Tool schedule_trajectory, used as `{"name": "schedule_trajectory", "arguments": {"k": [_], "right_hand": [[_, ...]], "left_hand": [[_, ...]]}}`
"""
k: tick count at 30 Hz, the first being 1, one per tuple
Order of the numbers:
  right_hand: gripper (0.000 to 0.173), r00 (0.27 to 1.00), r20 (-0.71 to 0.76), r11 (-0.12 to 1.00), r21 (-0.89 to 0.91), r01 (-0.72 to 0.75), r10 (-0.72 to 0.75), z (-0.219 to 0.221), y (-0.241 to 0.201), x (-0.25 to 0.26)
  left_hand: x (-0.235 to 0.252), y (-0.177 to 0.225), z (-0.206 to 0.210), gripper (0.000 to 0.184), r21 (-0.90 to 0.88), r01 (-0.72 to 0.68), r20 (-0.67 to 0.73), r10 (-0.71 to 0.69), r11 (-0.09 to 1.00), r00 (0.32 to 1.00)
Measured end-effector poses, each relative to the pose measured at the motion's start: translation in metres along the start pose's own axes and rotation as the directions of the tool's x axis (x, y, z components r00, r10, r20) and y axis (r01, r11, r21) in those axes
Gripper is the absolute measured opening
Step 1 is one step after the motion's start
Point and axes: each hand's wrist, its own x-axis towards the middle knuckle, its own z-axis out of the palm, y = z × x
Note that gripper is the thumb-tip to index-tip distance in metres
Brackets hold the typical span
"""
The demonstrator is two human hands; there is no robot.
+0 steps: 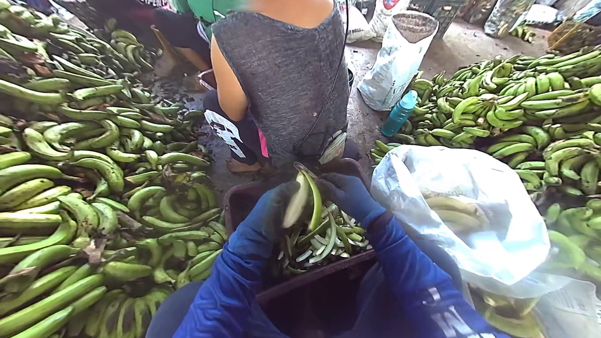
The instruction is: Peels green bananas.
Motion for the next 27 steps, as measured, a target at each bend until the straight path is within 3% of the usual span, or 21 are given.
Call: {"name": "schedule_trajectory", "arguments": {"k": [5,9,11,14,18,21,22,24,27], "right_hand": [[0.043,0.999,-0.039,0.997,-0.071,0.01,-0.012,0.002,0.003,-0.005],[0.052,0.974,-0.097,0.95,-0.219,-0.222,0.205,-0.005,0.025,0.009],[0.056,0.964,-0.16,0.951,-0.193,-0.242,0.213,-0.012,0.023,0.006],[0.057,0.969,-0.221,0.966,-0.203,-0.159,0.113,-0.021,0.006,-0.005],[0.05,0.988,-0.151,0.945,-0.326,-0.019,-0.032,-0.015,-0.012,-0.022],[0.05,0.993,-0.117,0.897,-0.435,-0.078,0.029,-0.01,-0.01,-0.02],[0.051,0.987,-0.123,0.878,-0.454,-0.148,0.103,-0.012,-0.007,-0.016],[0.053,0.971,-0.172,0.869,-0.439,-0.229,0.169,-0.021,0.0,-0.011],[0.057,0.966,-0.252,0.936,-0.32,-0.145,0.063,-0.026,0.004,-0.016]], "left_hand": [[-0.004,0.002,0.007,0.028,0.061,-0.038,-0.003,0.038,0.997,0.999],[0.0,-0.003,0.011,0.03,0.19,-0.112,0.093,0.096,0.975,0.991],[0.001,0.001,0.009,0.037,0.289,-0.139,0.096,0.116,0.947,0.989],[-0.001,0.008,0.007,0.048,0.521,-0.172,0.029,0.184,0.836,0.983],[0.004,0.001,0.003,0.057,0.721,-0.27,0.115,0.274,0.638,0.955],[0.003,-0.003,0.006,0.062,0.801,-0.289,0.185,0.243,0.524,0.952],[0.002,-0.003,0.007,0.063,0.787,-0.287,0.194,0.221,0.546,0.956],[-0.001,0.0,0.009,0.057,0.668,-0.281,0.168,0.228,0.689,0.959],[0.002,0.003,0.003,0.05,0.287,-0.241,0.069,0.231,0.927,0.97]]}}
